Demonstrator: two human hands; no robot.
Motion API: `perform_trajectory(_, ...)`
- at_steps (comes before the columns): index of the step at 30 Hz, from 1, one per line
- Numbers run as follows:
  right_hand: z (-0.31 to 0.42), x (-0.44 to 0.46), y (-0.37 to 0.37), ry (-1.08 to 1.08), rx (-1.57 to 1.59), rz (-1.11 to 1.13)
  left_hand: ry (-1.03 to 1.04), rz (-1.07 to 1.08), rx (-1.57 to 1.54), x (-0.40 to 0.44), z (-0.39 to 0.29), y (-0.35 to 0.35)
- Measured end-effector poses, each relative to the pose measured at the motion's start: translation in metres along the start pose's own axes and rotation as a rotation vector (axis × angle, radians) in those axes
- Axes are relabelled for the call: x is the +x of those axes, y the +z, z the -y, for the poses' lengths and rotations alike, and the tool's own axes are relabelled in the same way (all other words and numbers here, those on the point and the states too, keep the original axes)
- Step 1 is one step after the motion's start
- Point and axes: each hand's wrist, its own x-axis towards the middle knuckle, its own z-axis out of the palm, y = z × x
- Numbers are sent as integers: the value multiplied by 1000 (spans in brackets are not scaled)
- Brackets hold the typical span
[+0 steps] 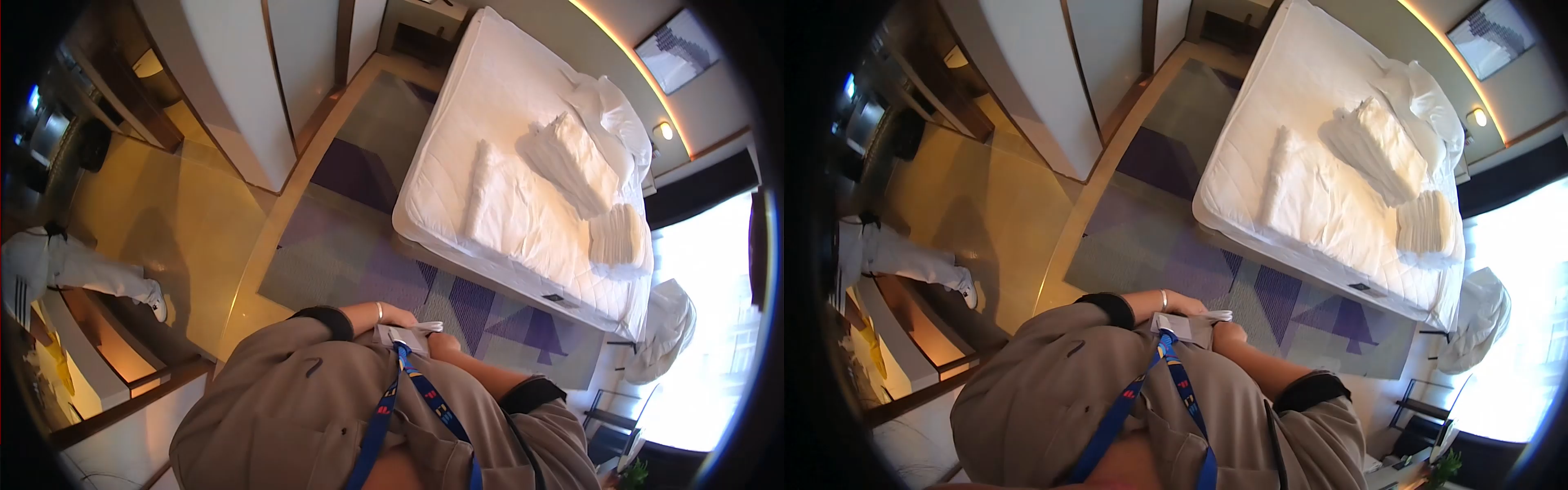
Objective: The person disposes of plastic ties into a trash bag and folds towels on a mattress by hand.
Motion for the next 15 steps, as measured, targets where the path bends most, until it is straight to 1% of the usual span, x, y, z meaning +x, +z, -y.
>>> perform_trajectory(2, 3, -14, -2, 95, 11, 3, -66, 7, 77, -19, -38, -7)
perform_trajectory(3, 0, -11, 7, 102, 9, 7, -76, 8, 111, -25, -48, -9)
perform_trajectory(5, -11, 8, 35, 80, 2, -54, -82, -3, 187, -32, -59, -13)
perform_trajectory(6, -18, 12, 44, -17, -99, -59, -70, -8, 228, -35, -62, -14)
perform_trajectory(7, -18, 11, 46, -46, -90, -76, -56, -18, 262, -38, -64, -14)
perform_trajectory(11, -6, -6, 32, -56, -44, -135, -26, -77, 397, -54, -73, -14)
perform_trajectory(15, -8, -22, 35, -36, -14, -176, 8, -113, 513, -64, -83, -31)
